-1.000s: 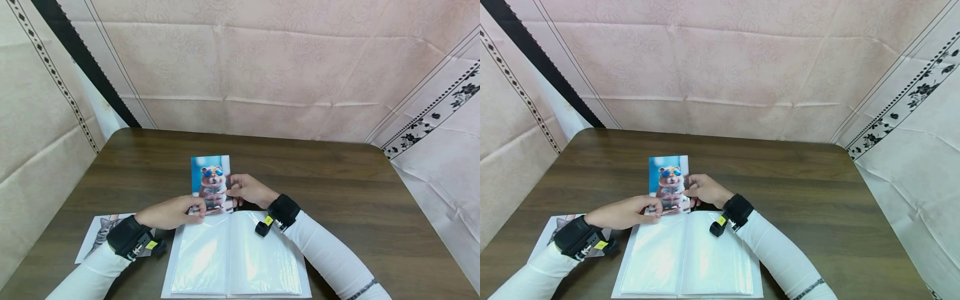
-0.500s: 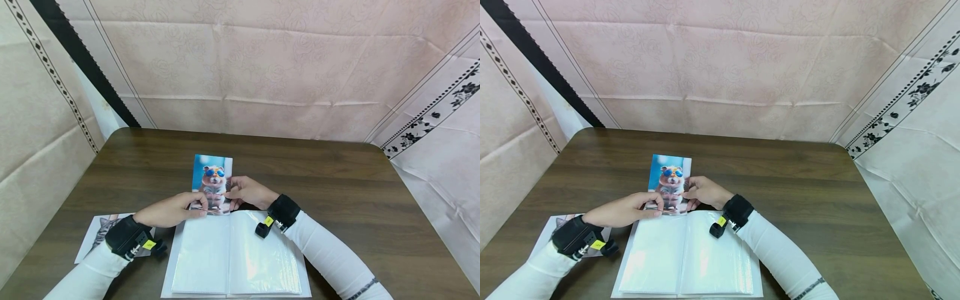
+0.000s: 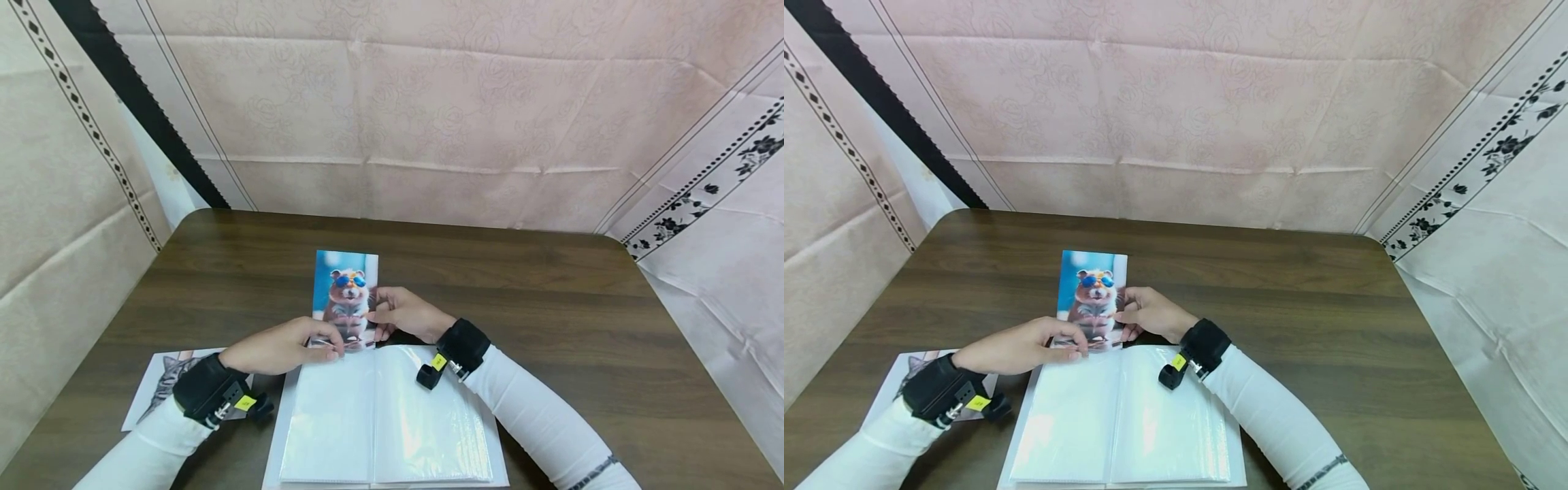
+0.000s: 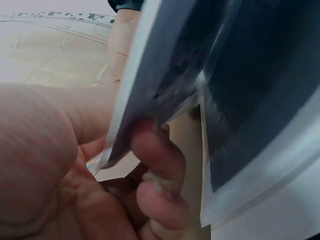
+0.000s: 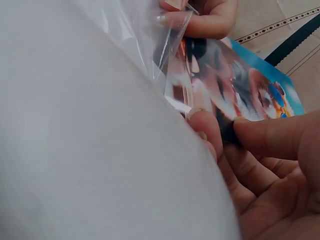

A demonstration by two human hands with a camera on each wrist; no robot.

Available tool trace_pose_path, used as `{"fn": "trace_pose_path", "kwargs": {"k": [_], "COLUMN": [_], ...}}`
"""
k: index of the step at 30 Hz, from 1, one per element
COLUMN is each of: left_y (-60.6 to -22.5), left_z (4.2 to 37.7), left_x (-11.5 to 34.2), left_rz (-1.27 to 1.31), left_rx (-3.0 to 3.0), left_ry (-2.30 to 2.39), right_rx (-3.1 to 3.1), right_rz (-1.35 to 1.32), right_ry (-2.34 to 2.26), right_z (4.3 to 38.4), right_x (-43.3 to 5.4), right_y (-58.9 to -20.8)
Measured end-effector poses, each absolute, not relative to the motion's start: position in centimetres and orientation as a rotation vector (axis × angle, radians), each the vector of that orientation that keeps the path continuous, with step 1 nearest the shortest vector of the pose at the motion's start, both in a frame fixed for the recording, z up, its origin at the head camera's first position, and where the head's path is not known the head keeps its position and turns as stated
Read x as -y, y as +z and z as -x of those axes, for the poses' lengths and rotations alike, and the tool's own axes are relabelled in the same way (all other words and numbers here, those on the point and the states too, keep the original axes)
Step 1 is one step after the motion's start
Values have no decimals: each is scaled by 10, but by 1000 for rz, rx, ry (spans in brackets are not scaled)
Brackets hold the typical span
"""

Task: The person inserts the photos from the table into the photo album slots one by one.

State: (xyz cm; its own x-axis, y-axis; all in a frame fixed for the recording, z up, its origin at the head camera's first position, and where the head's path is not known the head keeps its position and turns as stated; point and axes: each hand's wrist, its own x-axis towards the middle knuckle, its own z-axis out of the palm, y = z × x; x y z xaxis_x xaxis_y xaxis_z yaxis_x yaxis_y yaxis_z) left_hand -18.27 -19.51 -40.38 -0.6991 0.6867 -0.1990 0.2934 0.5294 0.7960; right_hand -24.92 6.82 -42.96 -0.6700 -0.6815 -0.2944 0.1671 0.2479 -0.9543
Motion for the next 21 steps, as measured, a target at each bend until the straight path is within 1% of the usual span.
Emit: {"fn": "trace_pose_path", "kwargs": {"k": [21], "left_y": [-404], "left_z": [185], "left_x": [196], "left_rz": [-798], "left_rx": [-2324], "left_ry": [1084], "right_rx": [-1874], "right_rz": [477], "right_ry": [-1514], "right_z": [249], "right_x": [-67], "right_y": [-426]}}
